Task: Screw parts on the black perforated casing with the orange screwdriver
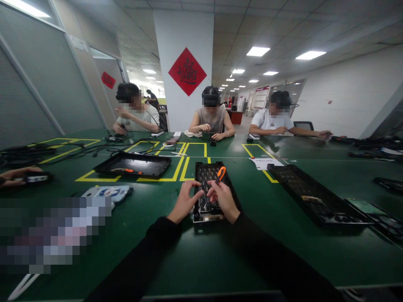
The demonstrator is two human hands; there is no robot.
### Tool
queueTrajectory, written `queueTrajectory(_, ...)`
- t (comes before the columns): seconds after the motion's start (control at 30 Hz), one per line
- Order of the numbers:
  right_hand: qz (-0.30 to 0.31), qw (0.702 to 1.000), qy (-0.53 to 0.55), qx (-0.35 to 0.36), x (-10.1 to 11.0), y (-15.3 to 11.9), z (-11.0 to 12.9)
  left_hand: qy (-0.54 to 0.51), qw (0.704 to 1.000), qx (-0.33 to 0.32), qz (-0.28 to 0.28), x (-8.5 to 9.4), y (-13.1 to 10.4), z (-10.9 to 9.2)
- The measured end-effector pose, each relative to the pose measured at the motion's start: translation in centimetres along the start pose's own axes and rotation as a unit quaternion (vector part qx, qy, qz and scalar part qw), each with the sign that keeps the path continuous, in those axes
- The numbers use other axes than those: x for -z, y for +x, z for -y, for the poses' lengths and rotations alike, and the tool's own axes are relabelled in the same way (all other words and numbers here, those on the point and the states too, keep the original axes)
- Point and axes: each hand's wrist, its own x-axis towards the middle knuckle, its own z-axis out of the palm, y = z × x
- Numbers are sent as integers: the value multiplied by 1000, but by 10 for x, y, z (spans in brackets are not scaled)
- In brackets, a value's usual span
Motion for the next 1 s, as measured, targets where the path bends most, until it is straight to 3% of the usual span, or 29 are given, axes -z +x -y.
queueTrajectory(0.07, -6, 1000, 15, -14, 4, 0, -4, 18, 999, 21, -24, -5, 7, 14)
queueTrajectory(0.17, -12, 1000, 21, -16, 6, -1, -5, -4, 997, 71, -13, -15, 16, 32)
queueTrajectory(0.3, -3, 1000, 7, -22, 5, -6, -3, -27, 996, 86, -15, -21, 25, 43)
queueTrajectory(1.0, 57, 998, 4, -15, 3, -15, -7, 17, 998, 55, -19, -17, 23, 37)
